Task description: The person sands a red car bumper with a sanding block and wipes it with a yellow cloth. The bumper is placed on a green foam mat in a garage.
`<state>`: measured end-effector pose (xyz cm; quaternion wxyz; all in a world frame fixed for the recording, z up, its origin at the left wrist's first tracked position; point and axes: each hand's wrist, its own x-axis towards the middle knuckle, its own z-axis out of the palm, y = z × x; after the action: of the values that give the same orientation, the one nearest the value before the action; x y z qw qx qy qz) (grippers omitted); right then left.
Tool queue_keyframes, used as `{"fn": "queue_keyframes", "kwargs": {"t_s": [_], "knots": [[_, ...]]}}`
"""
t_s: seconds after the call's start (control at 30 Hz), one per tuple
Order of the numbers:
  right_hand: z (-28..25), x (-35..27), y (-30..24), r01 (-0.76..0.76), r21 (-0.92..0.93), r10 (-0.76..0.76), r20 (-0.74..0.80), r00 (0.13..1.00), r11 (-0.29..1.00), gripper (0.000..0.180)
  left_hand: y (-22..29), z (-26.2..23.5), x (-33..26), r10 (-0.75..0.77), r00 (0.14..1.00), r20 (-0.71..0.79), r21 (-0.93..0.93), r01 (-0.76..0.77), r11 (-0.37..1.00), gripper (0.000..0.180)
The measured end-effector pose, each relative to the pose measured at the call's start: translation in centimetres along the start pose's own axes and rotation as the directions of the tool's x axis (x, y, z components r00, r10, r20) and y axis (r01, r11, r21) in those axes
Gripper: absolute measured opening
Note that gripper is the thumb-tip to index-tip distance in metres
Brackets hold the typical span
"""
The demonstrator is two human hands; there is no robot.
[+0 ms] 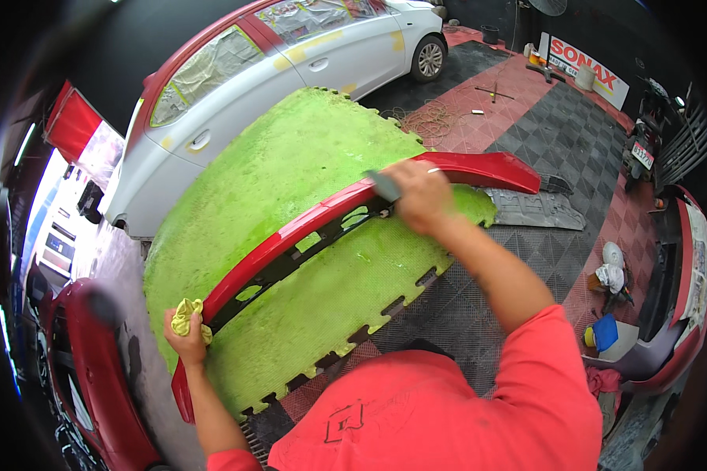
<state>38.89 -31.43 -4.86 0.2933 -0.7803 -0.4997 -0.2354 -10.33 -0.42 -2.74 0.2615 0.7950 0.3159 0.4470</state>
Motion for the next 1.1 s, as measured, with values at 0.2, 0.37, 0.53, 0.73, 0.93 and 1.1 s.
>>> {"fn": "queue_keyframes", "kwargs": {"t_s": [0.2, 0.37, 0.53, 0.73, 0.93, 1.1], "knots": [[-0.9, -1.9, 5.0, -0.374, -0.212, 0.37, -0.057, 0.927, 0.903, 0.027, 0.3, 1.1, 0.4, 0.026, 0.999, -0.019, -0.005, -0.027, 1.0, 0.021], [4.0, 1.4, -11.9, 0.015, 0.079, -0.004, -0.126, 0.992, 0.997, 0.033, -0.7, 0.4, 1.0, 0.042, 0.999, 0.031, 0.043, -0.044, 0.998, 0.021], [3.5, 0.2, -6.8, 0.164, 0.085, -0.142, -0.226, 0.964, 0.983, 0.031, -0.4, -0.6, -0.2, 0.019, 1.0, -0.021, 0.032, -0.019, 0.999, 0.022], [1.3, -0.6, -1.1, -0.066, 0.007, 0.066, -0.22, 0.973, 0.998, 0.027, -1.1, 1.3, 0.9, 0.004, 1.0, -0.003, 0.078, -0.004, 0.997, 0.022], [8.1, 2.5, -21.4, 0.228, 0.185, -0.227, -0.026, 0.974, 0.956, 0.032, 0.1, 0.9, 1.8, -0.125, 0.988, 0.096, -0.025, 0.128, 0.992, 0.019], [5.0, 1.5, -13.3, 0.156, 0.252, -0.15, -0.045, 0.988, 0.955, 0.032, 0.1, -0.3, 2.1, -0.102, 0.991, 0.092, 0.114, 0.091, 0.989, 0.018]]}}
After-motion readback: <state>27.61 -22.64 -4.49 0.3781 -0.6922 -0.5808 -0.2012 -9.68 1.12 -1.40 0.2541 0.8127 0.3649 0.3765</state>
